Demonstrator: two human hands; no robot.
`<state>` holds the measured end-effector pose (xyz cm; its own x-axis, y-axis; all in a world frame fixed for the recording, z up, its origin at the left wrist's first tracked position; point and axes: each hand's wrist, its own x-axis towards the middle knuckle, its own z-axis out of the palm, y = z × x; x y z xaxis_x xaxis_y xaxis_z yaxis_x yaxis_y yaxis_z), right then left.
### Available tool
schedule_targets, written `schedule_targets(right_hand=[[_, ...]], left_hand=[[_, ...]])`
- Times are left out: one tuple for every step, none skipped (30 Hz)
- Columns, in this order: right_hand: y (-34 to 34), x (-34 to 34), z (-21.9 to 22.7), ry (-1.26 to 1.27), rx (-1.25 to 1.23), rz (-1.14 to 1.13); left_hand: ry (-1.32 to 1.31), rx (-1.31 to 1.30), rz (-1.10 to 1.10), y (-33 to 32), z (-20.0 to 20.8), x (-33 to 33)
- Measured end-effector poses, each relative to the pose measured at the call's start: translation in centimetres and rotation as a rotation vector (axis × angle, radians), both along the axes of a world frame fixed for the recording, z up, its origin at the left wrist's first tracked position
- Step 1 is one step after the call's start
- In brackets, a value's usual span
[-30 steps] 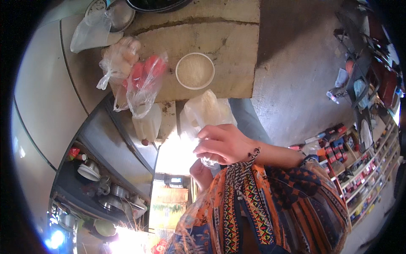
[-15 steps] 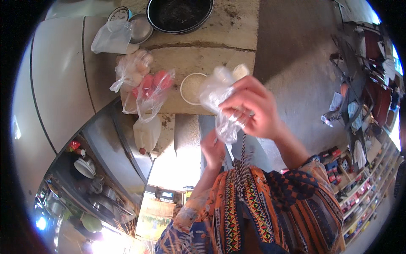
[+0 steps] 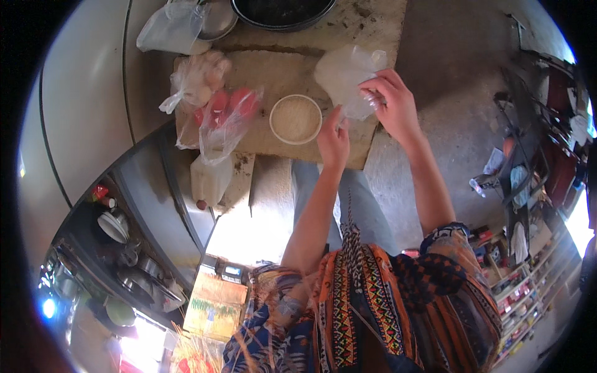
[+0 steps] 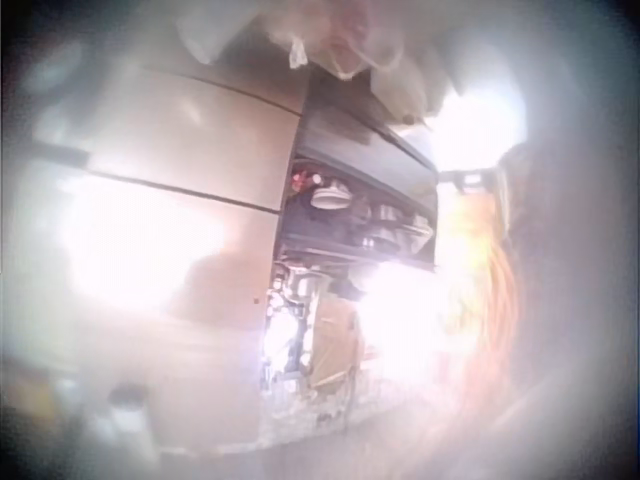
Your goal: The person washes their hands at an outdoor sink, then moves indoors to a cluttered workspace. They retrieve a pot and place it on a makeshift table. The person then unpacks plastic bags containing food items, including what appears to be meat and a white granular substance, and pours the granular substance into a bowl.
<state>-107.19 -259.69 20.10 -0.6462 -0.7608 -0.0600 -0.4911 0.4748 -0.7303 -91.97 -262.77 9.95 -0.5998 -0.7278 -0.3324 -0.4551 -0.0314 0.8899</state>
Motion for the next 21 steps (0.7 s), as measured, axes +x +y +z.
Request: schedule_targets(right_hand=[[0.0, -0.1, -0.2, 0.007, 0.014, -0.004], [0.1, -0.2, -0.2, 0.015, 0.027, -0.007], [0.1, -0.2, -0.3, 0.023, 0.041, -0.012], [0.3, -0.1, -0.3, 0.022, 0.046, -0.018], [0.6, 0.1, -0.2, 0.022, 0.052, -0.026], [0.6, 0.3, -0.1, 0.018, 0.052, -0.027], [0.5, 0.6, -0.2, 0.013, 0.041, -0.022], [0.7, 0.7, -0.4, 0.015, 0.035, -0.023], [0.8, 0.7, -0.6, 0.016, 0.028, -0.021], [0.8, 0.8, -0.7, 0.004, 0.024, -0.024], [0.8, 0.8, -0.9, -0.007, 0.021, -0.028], [0.7, 0.9, -1.0, -0.018, 0.017, -0.028], [0.6, 1.1, -1.0, -0.030, 0.013, -0.030], [0.4, 1.2, -1.1, -0.042, 0.010, -0.032], [0.4, 1.2, -1.1, -0.049, 0.011, -0.038], [0.4, 1.2, -1.0, -0.045, 0.028, -0.039], [0.5, 1.2, -0.9, -0.042, 0.043, -0.040], [0.3, 1.2, -0.8, -0.041, 0.053, -0.039], [0.3, 1.2, -0.8, -0.022, 0.051, -0.031], [0.4, 1.2, -0.9, -0.004, 0.047, -0.023], [0.3, 1.2, -0.8, 0.018, 0.043, -0.020]], left_hand=[[0.037, -0.052, 0.041, 0.1, 0.1, 0.8], [0.074, -0.104, 0.082, 0.3, 0.3, 1.6], [0.034, -0.060, 0.126, 0.6, 0.9, 3.1], [-0.001, -0.012, 0.165, 1.0, 1.4, 4.9], [-0.036, 0.037, 0.203, 1.1, 1.5, 6.0], [-0.085, 0.107, 0.378, 1.7, -0.2, 7.4], [-0.137, 0.173, 0.556, 2.8, -3.1, 9.5], [-0.185, 0.247, 0.727, 3.4, -4.9, 10.6], [-0.064, 0.516, 0.848, 2.8, -4.9, 10.5], [0.065, 0.789, 0.958, 1.9, -4.7, 10.2], [0.200, 1.063, 1.056, 1.1, -4.6, 9.8], [0.327, 1.117, 1.003, 0.7, -5.3, 9.9], [0.455, 1.166, 0.947, 0.4, -5.9, 9.9], [0.582, 1.211, 0.887, 0.1, -6.5, 10.0], [0.580, 1.202, 0.887, -0.2, -6.7, 9.6], [0.577, 1.191, 0.887, -0.5, -6.9, 9.2], [0.575, 1.179, 0.887, -0.6, -7.0, 8.9], [0.574, 1.168, 0.881, -0.8, -7.3, 8.8], [0.573, 1.156, 0.874, -0.9, -7.5, 8.7], [0.572, 1.142, 0.868, -1.1, -7.6, 8.8], [0.561, 1.131, 0.872, -1.4, -7.7, 8.6]])
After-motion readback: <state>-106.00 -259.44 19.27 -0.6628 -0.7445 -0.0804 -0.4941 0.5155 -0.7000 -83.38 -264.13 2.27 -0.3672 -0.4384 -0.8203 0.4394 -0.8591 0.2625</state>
